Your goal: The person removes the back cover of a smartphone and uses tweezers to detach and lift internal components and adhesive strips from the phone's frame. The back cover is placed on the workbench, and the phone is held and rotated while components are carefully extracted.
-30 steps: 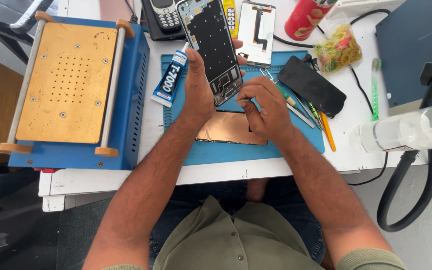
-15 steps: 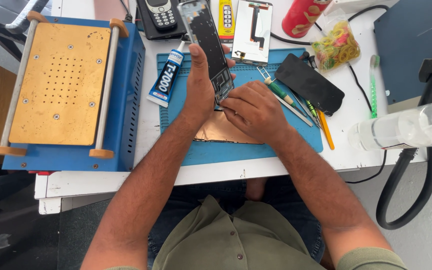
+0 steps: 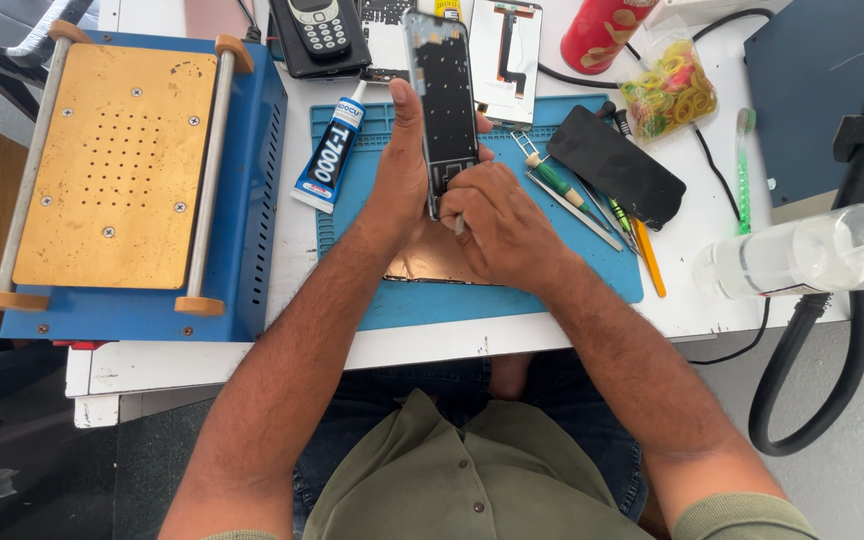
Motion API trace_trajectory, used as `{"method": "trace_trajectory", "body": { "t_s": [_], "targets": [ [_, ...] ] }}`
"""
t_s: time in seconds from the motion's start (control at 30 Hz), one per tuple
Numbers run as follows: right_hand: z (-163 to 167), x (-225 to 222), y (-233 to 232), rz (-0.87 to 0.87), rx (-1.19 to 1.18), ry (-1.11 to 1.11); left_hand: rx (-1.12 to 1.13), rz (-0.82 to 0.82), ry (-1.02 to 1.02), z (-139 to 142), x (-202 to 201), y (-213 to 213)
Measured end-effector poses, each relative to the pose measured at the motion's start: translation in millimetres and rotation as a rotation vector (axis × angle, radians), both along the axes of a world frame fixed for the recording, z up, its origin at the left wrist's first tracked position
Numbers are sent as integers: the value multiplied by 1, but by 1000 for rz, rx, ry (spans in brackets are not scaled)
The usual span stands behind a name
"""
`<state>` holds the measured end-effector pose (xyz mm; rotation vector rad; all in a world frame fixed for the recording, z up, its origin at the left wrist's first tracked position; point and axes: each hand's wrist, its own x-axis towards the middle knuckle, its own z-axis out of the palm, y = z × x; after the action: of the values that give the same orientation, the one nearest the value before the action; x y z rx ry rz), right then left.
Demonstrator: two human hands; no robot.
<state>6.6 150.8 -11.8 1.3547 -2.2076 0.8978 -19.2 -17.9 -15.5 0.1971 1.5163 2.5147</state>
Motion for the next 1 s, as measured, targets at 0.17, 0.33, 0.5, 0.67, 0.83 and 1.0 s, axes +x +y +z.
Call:
{"method": "trace_trajectory", "body": {
  "t_s": [0.17, 0.33, 0.5, 0.67, 0.83, 1.0],
  "targets": [
    [1, 0, -2, -18, -11, 6, -88, 43, 107, 3, -2, 0],
    [3, 0, 1, -53, 1, -6, -21, -94, 141, 4, 4, 5],
    [3, -1, -1, -44, -10, -8, -91, -69, 258, 6, 8, 5],
    [3, -1, 1, -25, -91, -65, -67, -91, 253, 8, 8, 5],
    [2, -2, 3, 28, -203, -190, -25, -102, 226, 8, 8, 2],
    [1, -3, 11, 12, -306, -275, -10, -109, 252, 7, 7, 0]
  ]
}}
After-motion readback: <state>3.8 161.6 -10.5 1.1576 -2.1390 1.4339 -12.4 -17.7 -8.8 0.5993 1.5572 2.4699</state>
